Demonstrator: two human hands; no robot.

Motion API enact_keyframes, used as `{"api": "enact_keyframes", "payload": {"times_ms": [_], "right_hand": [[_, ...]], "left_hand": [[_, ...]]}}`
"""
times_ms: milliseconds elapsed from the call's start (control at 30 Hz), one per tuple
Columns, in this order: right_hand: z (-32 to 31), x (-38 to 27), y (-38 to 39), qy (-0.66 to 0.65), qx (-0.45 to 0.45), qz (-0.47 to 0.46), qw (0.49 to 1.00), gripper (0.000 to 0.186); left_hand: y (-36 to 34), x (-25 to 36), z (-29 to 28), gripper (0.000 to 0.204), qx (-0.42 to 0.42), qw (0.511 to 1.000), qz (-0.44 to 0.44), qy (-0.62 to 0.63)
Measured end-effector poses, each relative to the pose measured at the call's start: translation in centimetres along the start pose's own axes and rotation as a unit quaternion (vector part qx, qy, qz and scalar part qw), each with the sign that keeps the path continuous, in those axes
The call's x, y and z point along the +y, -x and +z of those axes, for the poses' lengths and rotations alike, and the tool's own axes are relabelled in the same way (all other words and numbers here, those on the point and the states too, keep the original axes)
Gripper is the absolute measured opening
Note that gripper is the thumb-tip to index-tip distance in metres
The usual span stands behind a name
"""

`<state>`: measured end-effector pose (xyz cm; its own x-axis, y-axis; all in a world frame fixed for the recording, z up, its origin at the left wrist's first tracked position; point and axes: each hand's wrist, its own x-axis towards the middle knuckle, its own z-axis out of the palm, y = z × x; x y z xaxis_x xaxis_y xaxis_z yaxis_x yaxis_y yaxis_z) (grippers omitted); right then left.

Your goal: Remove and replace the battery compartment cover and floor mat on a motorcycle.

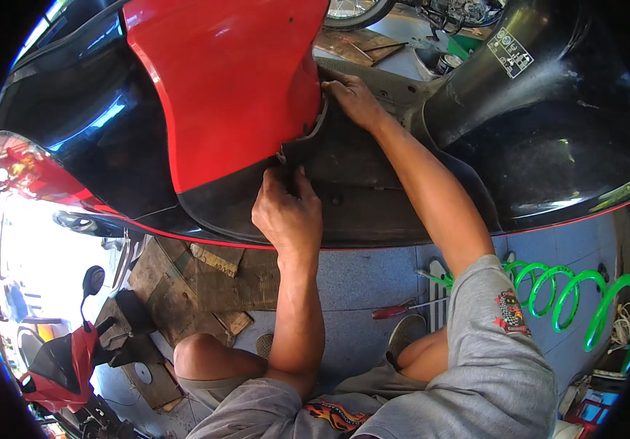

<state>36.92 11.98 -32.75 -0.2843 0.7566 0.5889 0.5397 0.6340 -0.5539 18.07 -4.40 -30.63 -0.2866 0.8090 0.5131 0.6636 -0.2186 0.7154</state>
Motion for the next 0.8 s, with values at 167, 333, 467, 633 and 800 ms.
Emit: {"api": "enact_keyframes", "payload": {"times_ms": [167,333,467,633,800], "right_hand": [[0.1,1.5,0.5,-0.065,-0.001,0.061,0.996,0.037],[-0.5,1.9,1.0,0.030,-0.006,0.053,0.998,0.053],[-2.2,1.2,0.9,0.149,-0.019,0.233,0.961,0.073],[-3.2,2.5,2.8,0.225,0.005,0.223,0.948,0.073],[-3.0,2.2,1.6,0.285,0.039,0.278,0.917,0.082]], "left_hand": [[0.1,0.7,-0.2,0.020,-0.013,0.999,0.002,-0.036],[0.5,0.6,1.3,0.021,0.036,0.999,0.019,-0.023],[-0.1,0.0,0.8,0.018,0.025,0.993,0.050,0.108],[0.0,0.4,0.7,0.015,-0.009,0.980,0.064,0.190],[0.2,0.4,1.1,0.012,-0.006,0.969,0.052,0.241]]}}
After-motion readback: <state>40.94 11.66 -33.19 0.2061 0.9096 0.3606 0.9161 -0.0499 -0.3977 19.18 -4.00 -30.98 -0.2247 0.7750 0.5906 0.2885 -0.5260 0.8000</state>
